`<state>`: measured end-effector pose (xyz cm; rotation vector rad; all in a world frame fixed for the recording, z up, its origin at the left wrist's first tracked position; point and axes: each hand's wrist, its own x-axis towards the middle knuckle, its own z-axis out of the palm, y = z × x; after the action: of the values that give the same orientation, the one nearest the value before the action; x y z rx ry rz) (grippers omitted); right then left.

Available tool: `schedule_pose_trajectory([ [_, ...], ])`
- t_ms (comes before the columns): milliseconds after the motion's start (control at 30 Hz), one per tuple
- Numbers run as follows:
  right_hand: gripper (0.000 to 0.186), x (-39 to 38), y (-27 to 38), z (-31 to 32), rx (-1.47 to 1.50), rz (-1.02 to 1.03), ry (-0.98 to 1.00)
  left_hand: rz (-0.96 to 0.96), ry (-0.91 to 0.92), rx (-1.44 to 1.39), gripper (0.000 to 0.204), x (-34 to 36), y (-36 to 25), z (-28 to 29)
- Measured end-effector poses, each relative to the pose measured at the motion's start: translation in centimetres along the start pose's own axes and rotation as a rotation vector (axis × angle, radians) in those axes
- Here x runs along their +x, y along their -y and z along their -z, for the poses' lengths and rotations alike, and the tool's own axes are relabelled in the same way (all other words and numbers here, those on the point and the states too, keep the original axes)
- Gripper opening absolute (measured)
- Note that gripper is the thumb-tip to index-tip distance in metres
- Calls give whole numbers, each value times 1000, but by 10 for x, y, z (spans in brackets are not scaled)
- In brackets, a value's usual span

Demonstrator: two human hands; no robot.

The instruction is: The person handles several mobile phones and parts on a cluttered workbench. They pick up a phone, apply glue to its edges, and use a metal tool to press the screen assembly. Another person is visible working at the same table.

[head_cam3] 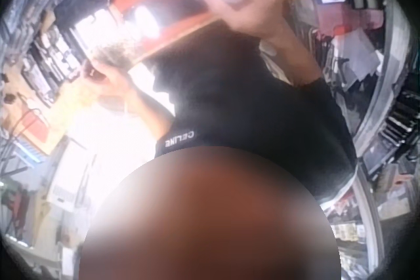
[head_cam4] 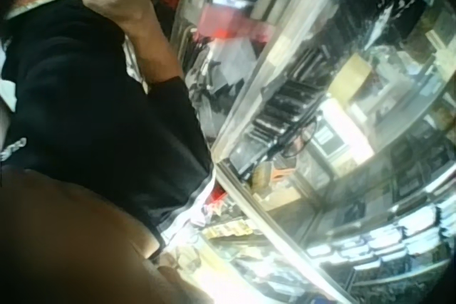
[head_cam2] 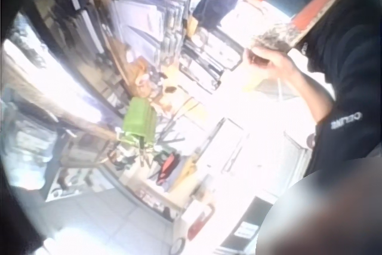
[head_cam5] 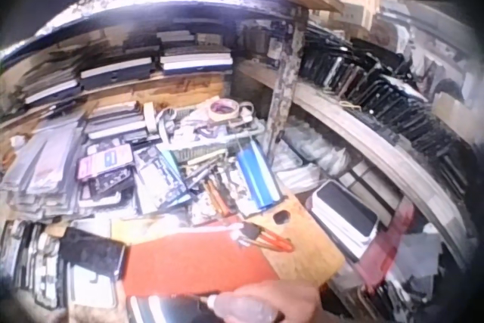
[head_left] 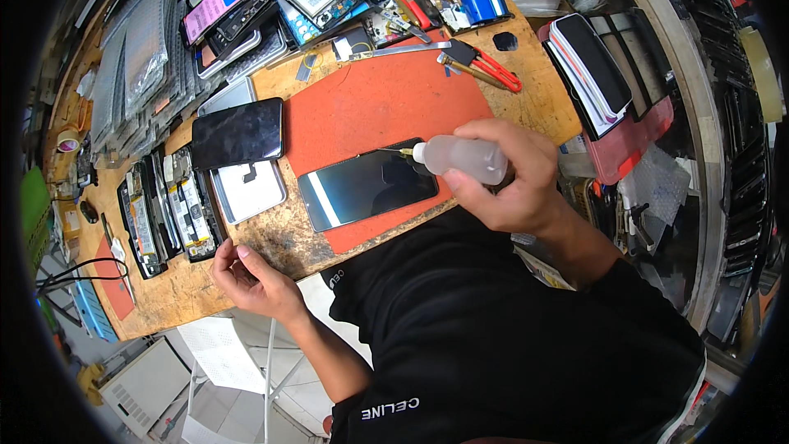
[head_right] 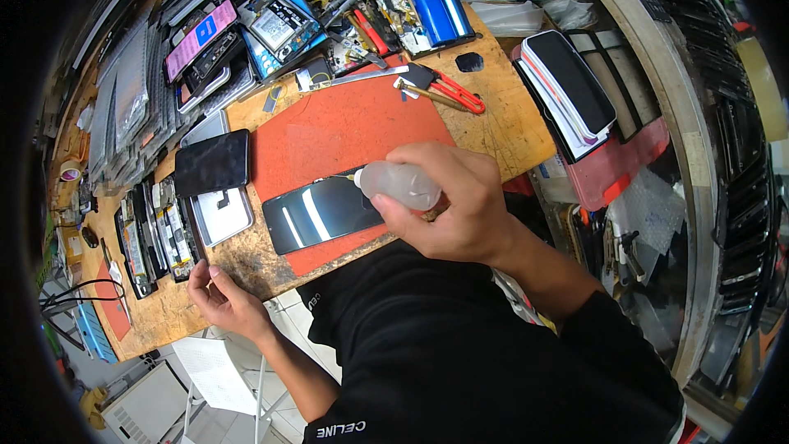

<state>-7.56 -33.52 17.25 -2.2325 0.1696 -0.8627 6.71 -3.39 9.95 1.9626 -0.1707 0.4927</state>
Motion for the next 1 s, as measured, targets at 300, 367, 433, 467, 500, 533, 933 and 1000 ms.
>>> schedule_pose_trajectory([
  [300, 43, 67, -39, -15, 337, -186, 99, -203, 42, 266, 16, 1, -9, -7],
  [367, 49, 97, -51, -34, 265, -110, 176, -251, 33, 290, 15, 2, -12, -9],
  [433, 56, 125, -54, -62, 315, -107, 298, -240, 37, 288, 15, 3, -14, -9],
  [467, 59, 135, -53, -75, 359, -140, 397, -233, 41, 285, 15, 3, -14, -9],
  [500, 55, 141, -52, -85, 239, -16, 396, -233, 42, 280, 13, 4, -13, -9],
  [533, 53, 150, -50, -98, 216, -44, 476, -238, 52, 284, 13, 4, -12, -8],
  [933, 41, 138, -35, -106, -146, 233, 181, -67, 438, 144, 27, 11, -37, -5],
  [1000, 41, 124, -39, -70, -64, -69, 349, -124, 585, 91, 39, 9, -50, -9],
])
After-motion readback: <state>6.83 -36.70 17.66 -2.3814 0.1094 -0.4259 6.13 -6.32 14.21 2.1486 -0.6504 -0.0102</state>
